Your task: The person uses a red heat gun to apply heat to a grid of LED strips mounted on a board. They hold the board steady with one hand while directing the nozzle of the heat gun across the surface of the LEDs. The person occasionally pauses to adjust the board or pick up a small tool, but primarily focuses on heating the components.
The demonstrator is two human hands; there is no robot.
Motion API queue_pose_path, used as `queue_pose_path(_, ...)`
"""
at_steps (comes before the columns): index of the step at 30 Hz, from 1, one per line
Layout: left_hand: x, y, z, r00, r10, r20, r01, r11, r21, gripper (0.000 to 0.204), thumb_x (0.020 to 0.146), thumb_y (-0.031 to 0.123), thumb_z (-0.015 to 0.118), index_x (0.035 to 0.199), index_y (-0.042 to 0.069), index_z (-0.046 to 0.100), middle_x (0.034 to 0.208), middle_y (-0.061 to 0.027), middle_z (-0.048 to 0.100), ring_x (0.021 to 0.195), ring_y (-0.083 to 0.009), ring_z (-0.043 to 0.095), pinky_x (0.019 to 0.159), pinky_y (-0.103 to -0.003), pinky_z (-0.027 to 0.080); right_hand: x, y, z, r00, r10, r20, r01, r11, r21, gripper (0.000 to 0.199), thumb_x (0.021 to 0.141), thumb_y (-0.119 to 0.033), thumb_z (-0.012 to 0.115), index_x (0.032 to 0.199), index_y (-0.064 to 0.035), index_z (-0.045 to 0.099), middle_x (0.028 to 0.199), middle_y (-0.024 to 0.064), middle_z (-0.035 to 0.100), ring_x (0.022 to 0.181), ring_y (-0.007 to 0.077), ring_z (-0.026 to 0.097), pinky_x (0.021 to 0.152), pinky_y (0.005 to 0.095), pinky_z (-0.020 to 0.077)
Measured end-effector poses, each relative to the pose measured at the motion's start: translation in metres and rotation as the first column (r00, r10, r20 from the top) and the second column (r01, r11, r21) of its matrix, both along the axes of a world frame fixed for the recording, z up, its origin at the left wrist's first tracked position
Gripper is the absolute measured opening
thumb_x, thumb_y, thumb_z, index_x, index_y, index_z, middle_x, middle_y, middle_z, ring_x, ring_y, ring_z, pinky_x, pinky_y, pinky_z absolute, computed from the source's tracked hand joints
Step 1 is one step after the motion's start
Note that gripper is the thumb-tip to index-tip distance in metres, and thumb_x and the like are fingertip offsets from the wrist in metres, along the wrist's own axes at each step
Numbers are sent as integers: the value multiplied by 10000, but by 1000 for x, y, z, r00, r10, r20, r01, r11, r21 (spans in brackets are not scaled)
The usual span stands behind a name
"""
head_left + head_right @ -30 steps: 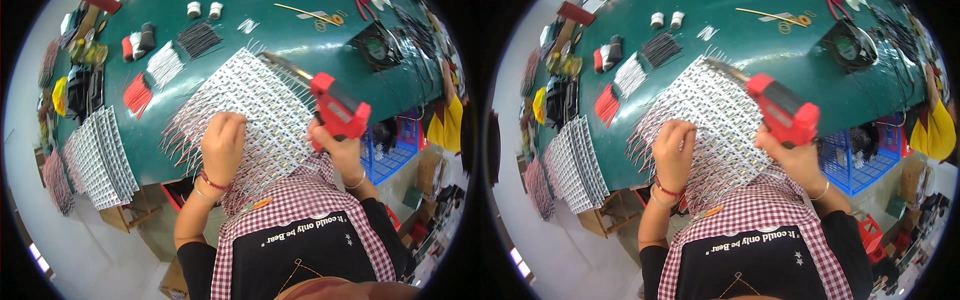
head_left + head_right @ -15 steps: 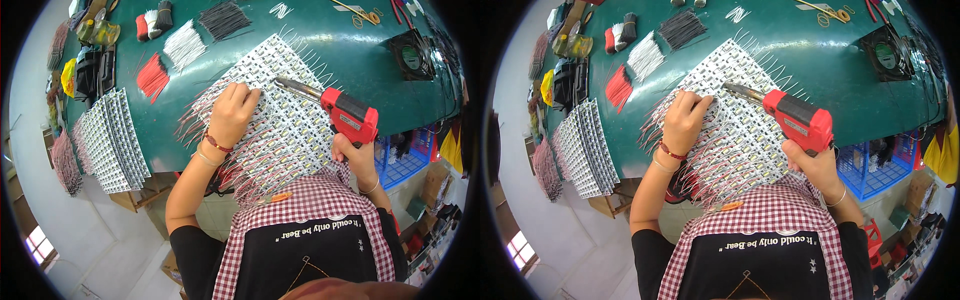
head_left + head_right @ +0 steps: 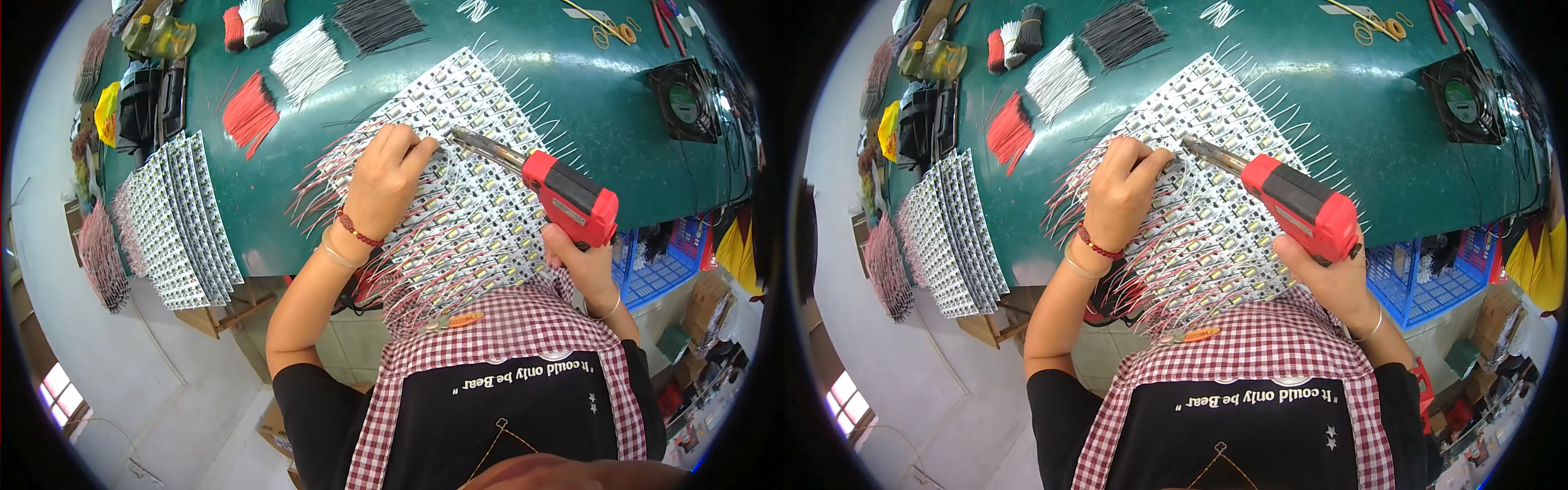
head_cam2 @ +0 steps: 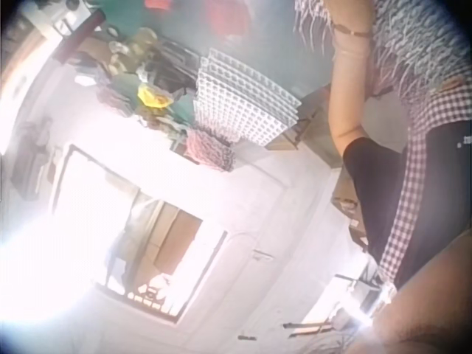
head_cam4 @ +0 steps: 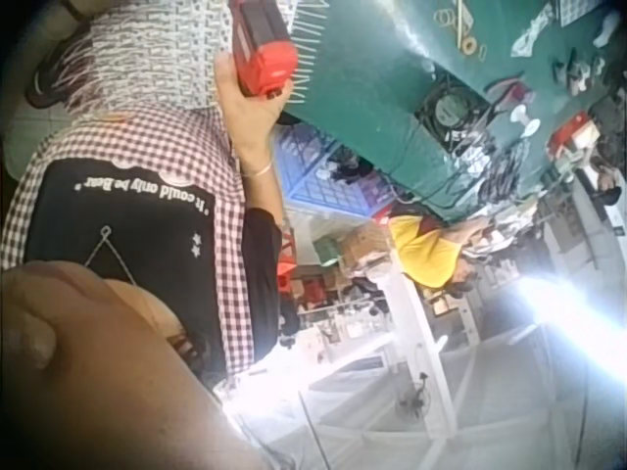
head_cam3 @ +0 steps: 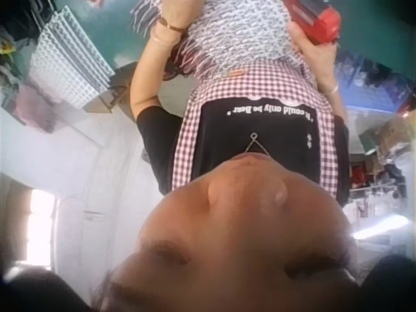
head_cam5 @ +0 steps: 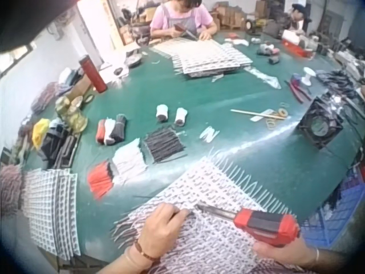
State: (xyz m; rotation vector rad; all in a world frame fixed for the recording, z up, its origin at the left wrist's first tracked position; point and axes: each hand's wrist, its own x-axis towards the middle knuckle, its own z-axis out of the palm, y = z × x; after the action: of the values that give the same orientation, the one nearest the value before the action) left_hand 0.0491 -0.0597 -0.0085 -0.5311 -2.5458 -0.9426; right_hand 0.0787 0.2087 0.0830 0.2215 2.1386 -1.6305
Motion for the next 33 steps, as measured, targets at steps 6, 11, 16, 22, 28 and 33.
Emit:
queue_pose_path(6, -1, 3, 4, 1000, 7, 23, -8, 1000, 24, 251, 676, -91, 640, 904, 13, 666, 780, -94, 504, 734, -258, 544, 636, -356, 464, 4, 7, -1, 998, -1, 62, -1, 1000, 30, 360, 813, -65, 771, 1132, -27, 607, 892, -12, 645, 713, 41, 579, 614, 210, 475)
queue_pose_path(11, -2, 4, 8, 999, 5, 39, -6, 1000, 11, 254, 670, -94, 640, 899, 14, 668, 795, -94, 521, 749, -262, 558, 646, -358, 477, 8, 8, -2, 1000, 22, -12, -22, 999, 24, 337, 815, -75, 772, 1111, -18, 622, 893, -8, 659, 740, 48, 595, 647, 216, 491)
queue_pose_path(16, -2, 6, 6, 999, 9, 37, -9, 1000, 3, 260, 662, -95, 635, 894, 18, 670, 797, -88, 526, 756, -261, 558, 651, -362, 478, 6, 12, 6, 998, 18, 52, -20, 1000, 23, 288, 824, -71, 761, 1076, -18, 632, 847, -20, 643, 691, 35, 573, 591, 209, 465)
queue_pose_path(22, -3, 8, 5, 1000, 9, 24, -9, 1000, -9, 251, 669, -88, 629, 893, 16, 670, 801, -88, 523, 764, -257, 555, 662, -357, 475, 7, 11, 5, 992, -18, 128, 17, 1000, 9, 321, 814, -46, 764, 1096, -26, 612, 834, -28, 633, 670, 29, 562, 569, 205, 450)
queue_pose_path(28, -3, 7, 5, 999, -12, 30, 13, 999, -30, 197, 706, -30, 608, 896, 2, 649, 819, -95, 491, 782, -253, 528, 693, -353, 459, 11, 11, -3, 999, -25, 25, 24, 1000, 15, 304, 819, -57, 765, 1078, -31, 609, 825, -9, 634, 655, 40, 569, 557, 222, 458)
queue_pose_path(33, -3, 7, 3, 999, -26, 24, 27, 998, -53, 180, 721, 4, 601, 897, -2, 636, 824, -98, 477, 791, -251, 519, 706, -348, 452, 10, 13, 6, 996, -61, 70, 64, 997, -44, 198, 855, -79, 728, 1014, -25, 624, 772, 4, 625, 604, 62, 560, 541, 239, 460)
